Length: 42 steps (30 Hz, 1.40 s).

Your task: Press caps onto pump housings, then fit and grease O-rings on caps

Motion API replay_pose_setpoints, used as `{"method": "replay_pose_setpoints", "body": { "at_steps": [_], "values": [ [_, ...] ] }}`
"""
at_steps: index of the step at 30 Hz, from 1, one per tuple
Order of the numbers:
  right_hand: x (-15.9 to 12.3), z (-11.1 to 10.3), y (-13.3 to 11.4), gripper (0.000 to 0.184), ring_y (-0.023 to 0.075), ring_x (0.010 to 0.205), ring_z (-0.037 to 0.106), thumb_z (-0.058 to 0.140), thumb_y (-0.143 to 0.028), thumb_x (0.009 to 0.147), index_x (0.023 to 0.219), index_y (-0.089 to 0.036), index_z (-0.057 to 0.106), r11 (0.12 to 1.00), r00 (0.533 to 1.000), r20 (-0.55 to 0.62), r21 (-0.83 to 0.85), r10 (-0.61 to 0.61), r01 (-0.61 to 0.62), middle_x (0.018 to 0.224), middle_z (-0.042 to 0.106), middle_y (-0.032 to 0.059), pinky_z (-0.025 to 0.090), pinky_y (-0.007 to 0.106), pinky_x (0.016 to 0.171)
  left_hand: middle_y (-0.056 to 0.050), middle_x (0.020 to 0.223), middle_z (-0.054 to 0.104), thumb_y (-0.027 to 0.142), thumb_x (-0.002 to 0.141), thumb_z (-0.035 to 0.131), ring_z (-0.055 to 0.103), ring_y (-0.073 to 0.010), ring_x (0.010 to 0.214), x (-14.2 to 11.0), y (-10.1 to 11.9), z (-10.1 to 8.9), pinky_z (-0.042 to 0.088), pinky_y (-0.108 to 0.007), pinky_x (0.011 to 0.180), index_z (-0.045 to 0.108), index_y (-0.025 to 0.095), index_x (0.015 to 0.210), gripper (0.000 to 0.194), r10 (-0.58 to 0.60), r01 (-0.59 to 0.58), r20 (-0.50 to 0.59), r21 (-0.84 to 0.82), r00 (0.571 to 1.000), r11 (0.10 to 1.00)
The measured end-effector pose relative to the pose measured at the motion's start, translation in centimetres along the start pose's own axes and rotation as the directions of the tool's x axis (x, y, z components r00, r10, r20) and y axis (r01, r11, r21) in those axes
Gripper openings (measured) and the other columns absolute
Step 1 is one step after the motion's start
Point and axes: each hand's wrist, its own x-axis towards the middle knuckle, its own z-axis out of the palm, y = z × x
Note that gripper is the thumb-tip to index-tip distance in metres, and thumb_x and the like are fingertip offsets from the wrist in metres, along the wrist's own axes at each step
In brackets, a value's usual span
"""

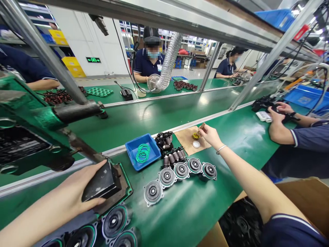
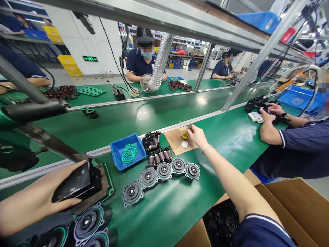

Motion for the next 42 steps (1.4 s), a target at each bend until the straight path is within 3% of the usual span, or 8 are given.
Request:
{"method": "replay_pose_setpoints", "body": {
  "at_steps": [2,4,10,16,28,36,40,42],
  "values": [
    [0.0,0.0,-0.1,0.032,0.009,0.08,0.06,0.054,-0.042,0.096,0.101,-0.011,0.061,1.0,1.0,0.0,-0.011,-0.012,0.012,0.091,0.063,0.0031,0.055,0.027,0.078,-0.012,0.134,0.063,0.051,0.068,0.065,0.061,-0.032,0.121,0.2,-0.2,0.2,0.048,-0.043,0.104,0.048,0.021,0.137,0.077,0.005,-0.009,0.107,0.034,0.994,0.999],
    [0.0,-0.2,-0.3,0.032,0.009,0.08,0.061,0.054,-0.042,0.096,0.1,-0.011,0.062,1.0,1.0,-0.014,-0.018,-0.014,0.014,0.091,0.063,0.0032,0.055,0.027,0.078,-0.012,0.135,0.061,0.05,0.071,0.062,0.06,-0.0315,0.122,0.3,-0.1,0.2,0.046,-0.045,0.105,0.044,0.021,0.141,0.077,-0.005,-0.004,0.144,0.063,0.99,0.998],
    [-0.4,-1.0,-0.9,0.032,0.0092,0.073,0.062,0.056,-0.043,0.094,0.094,-0.012,0.062,0.999,0.997,-0.076,0.033,0.034,-0.032,0.083,0.065,0.0022,0.054,0.026,0.075,-0.011,0.136,0.061,0.045,0.072,0.064,0.06,-0.0335,0.12,0.2,1.3,-0.1,0.047,-0.046,0.102,0.045,0.022,0.14,0.074,-0.068,0.059,0.109,0.086,0.992,0.995],
    [-1.2,-1.1,-1.3,0.026,0.0162,0.067,0.066,0.061,-0.042,0.088,0.087,-0.016,0.062,0.978,0.988,-0.104,0.186,0.112,-0.092,0.076,0.069,0.0054,0.054,0.028,0.07,-0.012,0.138,0.059,0.043,0.07,0.069,0.057,-0.0342,0.124,-0.5,2.4,-0.3,0.048,-0.045,0.102,0.045,0.02,0.141,0.079,-0.085,0.075,0.088,0.117,0.993,0.99],
    [-1.0,-1.0,-0.6,0.024,0.0165,0.064,0.068,0.066,-0.04,0.083,0.089,-0.017,0.062,0.904,0.979,-0.082,0.405,0.188,-0.139,0.076,0.069,0.0038,0.058,0.029,0.067,-0.014,0.14,0.057,0.043,0.074,0.066,0.056,-0.0322,0.126,-0.3,3.2,-0.1,0.046,-0.044,0.106,0.044,0.017,0.14,0.074,-0.096,0.082,0.082,0.166,0.992,0.983],
    [-0.5,-1.1,0.2,0.028,0.0093,0.066,0.063,0.063,-0.038,0.091,0.096,-0.011,0.061,0.812,0.97,-0.032,0.554,0.24,-0.182,0.077,0.065,0.0016,0.056,0.024,0.066,-0.013,0.138,0.058,0.05,0.074,0.064,0.059,-0.0347,0.122,0.1,2.2,-0.3,0.047,-0.045,0.102,0.043,0.02,0.14,0.075,-0.043,0.027,0.129,0.127,0.991,0.992],
    [-0.3,-1.2,1.3,0.029,0.0079,0.076,0.062,0.057,-0.038,0.096,0.106,-0.011,0.06,0.718,0.941,0.002,0.646,0.339,-0.26,0.09,0.063,0.0028,0.056,0.023,0.07,-0.011,0.134,0.061,0.054,0.076,0.061,0.06,-0.0326,0.12,0.4,2.0,0.0,0.045,-0.044,0.103,0.042,0.023,0.139,0.073,-0.072,0.053,0.155,0.123,0.985,0.991],
    [-0.4,-1.1,1.9,0.031,0.0093,0.081,0.062,0.056,-0.038,0.096,0.11,-0.011,0.059,0.652,0.918,0.022,0.697,0.397,-0.299,0.096,0.063,0.0041,0.056,0.025,0.073,-0.009,0.133,0.062,0.058,0.072,0.064,0.061,-0.032,0.118,0.3,1.8,0.1,0.047,-0.042,0.102,0.043,0.026,0.138,0.077,-0.07,0.058,0.096,0.118,0.993,0.991]
  ]
}}
